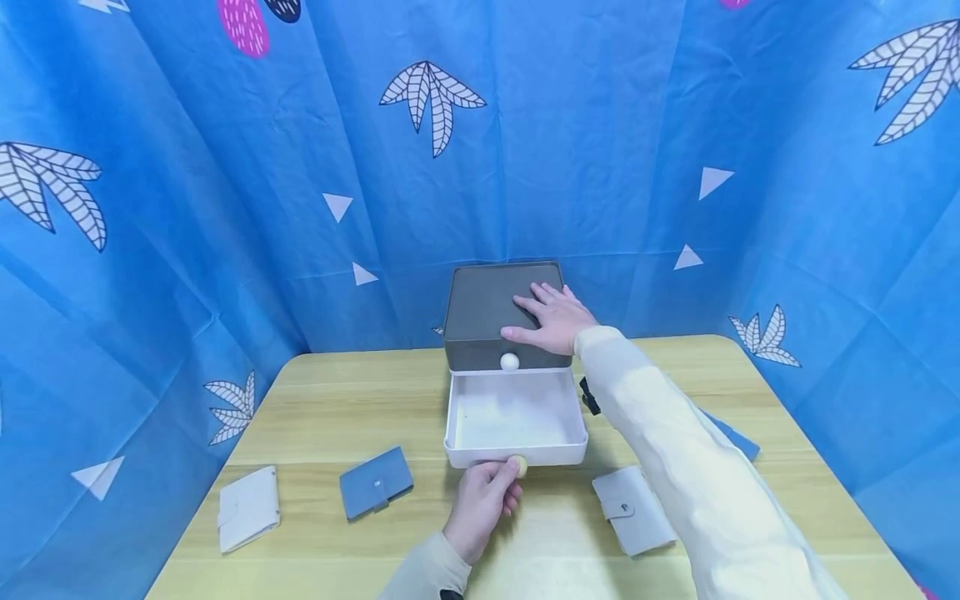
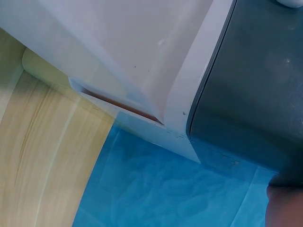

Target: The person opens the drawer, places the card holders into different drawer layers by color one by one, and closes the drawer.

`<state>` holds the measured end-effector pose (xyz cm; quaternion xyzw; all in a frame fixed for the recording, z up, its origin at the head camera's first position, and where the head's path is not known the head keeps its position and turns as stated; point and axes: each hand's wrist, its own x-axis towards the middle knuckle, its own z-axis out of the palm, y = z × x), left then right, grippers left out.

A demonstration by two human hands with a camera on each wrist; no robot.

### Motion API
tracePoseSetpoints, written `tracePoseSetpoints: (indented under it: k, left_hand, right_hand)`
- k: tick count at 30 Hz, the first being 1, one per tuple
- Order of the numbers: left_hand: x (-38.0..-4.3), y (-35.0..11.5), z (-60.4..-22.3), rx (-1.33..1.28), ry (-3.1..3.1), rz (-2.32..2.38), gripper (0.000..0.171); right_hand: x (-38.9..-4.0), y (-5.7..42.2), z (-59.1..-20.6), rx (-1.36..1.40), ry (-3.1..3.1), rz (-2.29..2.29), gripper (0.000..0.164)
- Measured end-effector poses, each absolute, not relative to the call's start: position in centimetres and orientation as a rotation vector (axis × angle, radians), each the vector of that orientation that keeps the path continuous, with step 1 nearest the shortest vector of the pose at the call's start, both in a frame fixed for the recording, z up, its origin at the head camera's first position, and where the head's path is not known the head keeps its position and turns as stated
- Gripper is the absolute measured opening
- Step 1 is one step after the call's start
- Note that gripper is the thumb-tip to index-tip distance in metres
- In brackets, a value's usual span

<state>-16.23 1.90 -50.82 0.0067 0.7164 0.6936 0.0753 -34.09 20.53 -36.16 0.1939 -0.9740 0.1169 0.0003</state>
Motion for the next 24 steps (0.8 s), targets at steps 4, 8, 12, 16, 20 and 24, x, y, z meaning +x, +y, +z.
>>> tracePoseSetpoints:
  k: [4, 8, 12, 16, 20, 24]
  left_hand:
    - [-15.6, 1.7, -50.7, 0.017, 2.143, 2.072, 0.045]
    - [-15.0, 1.4, -50.5, 0.004, 2.139, 2.061, 0.043]
    - [-14.8, 1.2, -50.3, 0.004, 2.164, 2.045, 0.044]
    - [-14.7, 1.1, -50.4, 0.002, 2.179, 2.041, 0.045]
    - [-14.7, 1.1, -50.5, -0.002, 2.161, 2.061, 0.046]
    - [-14.7, 1.1, -50.6, -0.004, 2.142, 2.074, 0.045]
  right_hand:
    - [-34.0, 20.5, -36.0, 0.612, -3.067, 0.367, 0.090]
    - [-34.0, 20.6, -36.0, 0.617, -3.067, 0.371, 0.090]
    - [-34.3, 20.7, -36.0, 0.618, -3.060, 0.356, 0.089]
    - [-34.4, 20.7, -36.1, 0.623, -3.053, 0.346, 0.089]
    - [-34.4, 20.6, -36.1, 0.622, -3.052, 0.350, 0.089]
    - [-34.3, 20.6, -36.0, 0.619, -3.055, 0.363, 0.089]
